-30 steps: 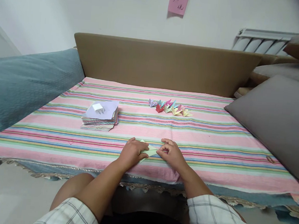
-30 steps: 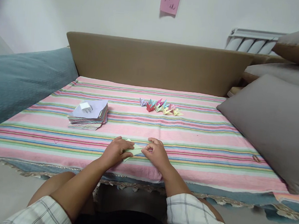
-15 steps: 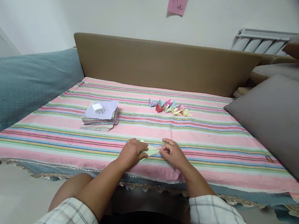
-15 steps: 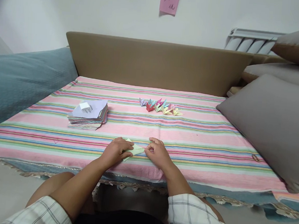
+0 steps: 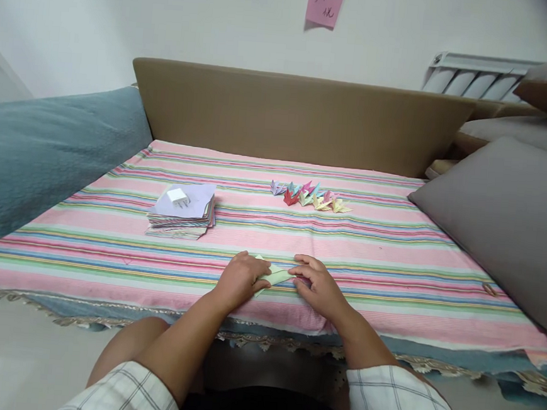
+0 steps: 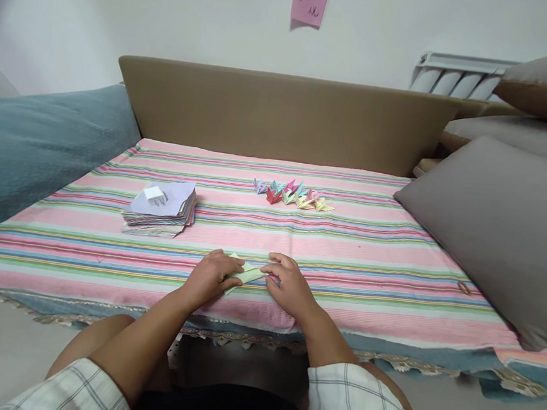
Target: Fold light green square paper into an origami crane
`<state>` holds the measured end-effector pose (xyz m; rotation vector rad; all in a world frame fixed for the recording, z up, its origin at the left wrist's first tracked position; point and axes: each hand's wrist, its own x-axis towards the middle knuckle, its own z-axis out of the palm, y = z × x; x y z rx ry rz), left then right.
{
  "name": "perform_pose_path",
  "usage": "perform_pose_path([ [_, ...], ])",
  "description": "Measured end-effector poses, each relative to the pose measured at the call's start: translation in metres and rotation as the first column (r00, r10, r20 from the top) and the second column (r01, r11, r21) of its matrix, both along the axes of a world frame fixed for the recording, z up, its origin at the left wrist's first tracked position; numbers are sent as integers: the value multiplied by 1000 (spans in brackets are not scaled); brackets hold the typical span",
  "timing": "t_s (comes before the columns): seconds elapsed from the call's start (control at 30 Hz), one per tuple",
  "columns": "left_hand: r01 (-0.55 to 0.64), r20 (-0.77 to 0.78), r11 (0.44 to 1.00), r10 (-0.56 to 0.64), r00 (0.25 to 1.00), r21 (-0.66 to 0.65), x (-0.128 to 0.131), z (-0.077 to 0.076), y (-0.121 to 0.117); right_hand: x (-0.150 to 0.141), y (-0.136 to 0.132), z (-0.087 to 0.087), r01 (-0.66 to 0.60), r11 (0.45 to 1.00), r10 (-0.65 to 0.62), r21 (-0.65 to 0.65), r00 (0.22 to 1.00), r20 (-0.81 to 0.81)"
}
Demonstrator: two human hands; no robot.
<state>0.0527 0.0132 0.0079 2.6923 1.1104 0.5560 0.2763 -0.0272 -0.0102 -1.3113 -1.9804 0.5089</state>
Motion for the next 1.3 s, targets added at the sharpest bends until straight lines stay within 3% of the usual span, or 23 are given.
perform_pose_path([
  [0.4,-3,-88,951,32,996,308,11,4,-19,3,6,-4,-9,1000,6,26,993,122],
  [0.63,11,-64,967,5,998,254,12,-5,-20,10,6,-5,-54,994,39,94,987,156],
  [0.8,41,-101,969,-16,995,242,14,-12,-19,11,7,-7,-38,998,30,56,989,144],
  [1.3,-1,-116,980,25,993,200,17,-8,-23,12,9,-10,-31,999,28,26,994,108],
])
